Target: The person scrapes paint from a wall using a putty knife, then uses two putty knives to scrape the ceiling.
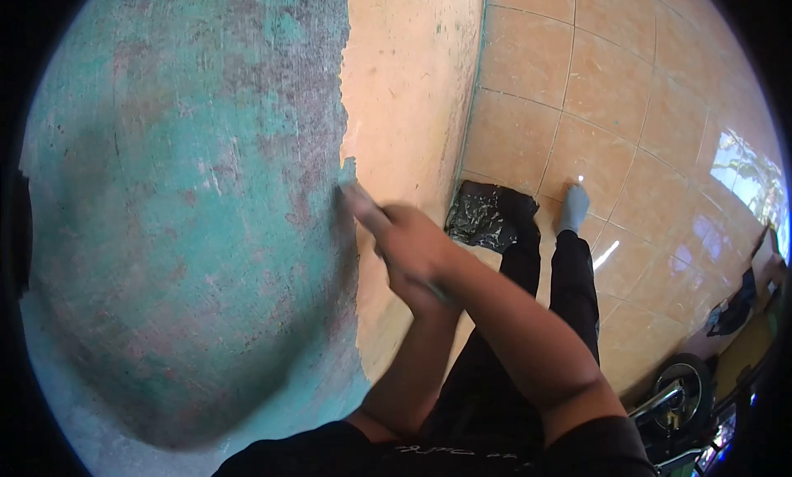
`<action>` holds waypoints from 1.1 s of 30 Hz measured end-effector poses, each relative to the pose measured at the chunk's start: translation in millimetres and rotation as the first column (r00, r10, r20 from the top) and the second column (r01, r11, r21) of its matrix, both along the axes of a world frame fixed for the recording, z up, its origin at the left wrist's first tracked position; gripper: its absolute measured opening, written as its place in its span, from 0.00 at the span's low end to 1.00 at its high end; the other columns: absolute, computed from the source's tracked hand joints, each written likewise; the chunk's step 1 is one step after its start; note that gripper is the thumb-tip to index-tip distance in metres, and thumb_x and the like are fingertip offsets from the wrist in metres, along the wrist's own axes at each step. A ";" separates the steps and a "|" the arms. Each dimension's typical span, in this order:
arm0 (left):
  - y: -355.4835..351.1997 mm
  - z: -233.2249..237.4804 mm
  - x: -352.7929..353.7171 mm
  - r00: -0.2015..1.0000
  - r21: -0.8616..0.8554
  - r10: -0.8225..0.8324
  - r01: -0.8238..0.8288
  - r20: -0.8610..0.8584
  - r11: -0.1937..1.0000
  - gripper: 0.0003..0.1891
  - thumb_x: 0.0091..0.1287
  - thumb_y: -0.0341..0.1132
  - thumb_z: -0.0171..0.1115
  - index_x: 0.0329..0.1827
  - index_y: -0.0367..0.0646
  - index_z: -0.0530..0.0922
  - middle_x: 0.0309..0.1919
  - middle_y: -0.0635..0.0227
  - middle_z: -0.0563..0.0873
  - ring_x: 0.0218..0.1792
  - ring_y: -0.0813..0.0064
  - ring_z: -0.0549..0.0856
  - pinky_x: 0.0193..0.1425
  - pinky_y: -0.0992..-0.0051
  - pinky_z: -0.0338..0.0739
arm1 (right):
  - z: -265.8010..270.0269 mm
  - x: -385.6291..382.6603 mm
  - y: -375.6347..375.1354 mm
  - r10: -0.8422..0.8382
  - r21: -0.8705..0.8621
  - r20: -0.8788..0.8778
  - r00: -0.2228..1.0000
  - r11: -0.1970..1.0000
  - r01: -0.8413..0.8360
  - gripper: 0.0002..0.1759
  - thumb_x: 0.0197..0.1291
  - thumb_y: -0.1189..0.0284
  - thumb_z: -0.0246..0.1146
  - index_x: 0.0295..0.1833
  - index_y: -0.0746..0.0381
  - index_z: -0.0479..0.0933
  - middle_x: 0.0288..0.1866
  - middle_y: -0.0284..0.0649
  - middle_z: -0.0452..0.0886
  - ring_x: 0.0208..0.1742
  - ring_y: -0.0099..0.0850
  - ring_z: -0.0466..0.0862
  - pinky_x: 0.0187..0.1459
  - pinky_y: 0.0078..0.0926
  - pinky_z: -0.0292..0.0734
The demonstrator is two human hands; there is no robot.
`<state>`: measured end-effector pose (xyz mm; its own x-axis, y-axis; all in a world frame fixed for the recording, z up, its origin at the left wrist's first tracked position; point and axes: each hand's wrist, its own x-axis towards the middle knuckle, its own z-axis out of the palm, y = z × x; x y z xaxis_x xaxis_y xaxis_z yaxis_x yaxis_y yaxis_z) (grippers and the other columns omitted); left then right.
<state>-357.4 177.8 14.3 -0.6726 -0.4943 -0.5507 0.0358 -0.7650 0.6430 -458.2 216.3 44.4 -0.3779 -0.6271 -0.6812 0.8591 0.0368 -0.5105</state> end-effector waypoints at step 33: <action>-8.9 -55.6 -13.1 0.981 0.126 -0.032 0.057 -0.191 0.990 0.09 0.72 0.41 0.40 0.47 0.52 0.68 0.39 0.75 0.73 0.43 0.80 0.76 0.47 0.74 0.72 | -8.5 -33.2 7.0 -0.059 0.024 0.027 0.998 0.998 0.058 0.30 0.67 0.45 0.47 0.34 0.64 0.70 0.24 0.35 0.70 0.27 0.26 0.70 0.35 0.26 0.70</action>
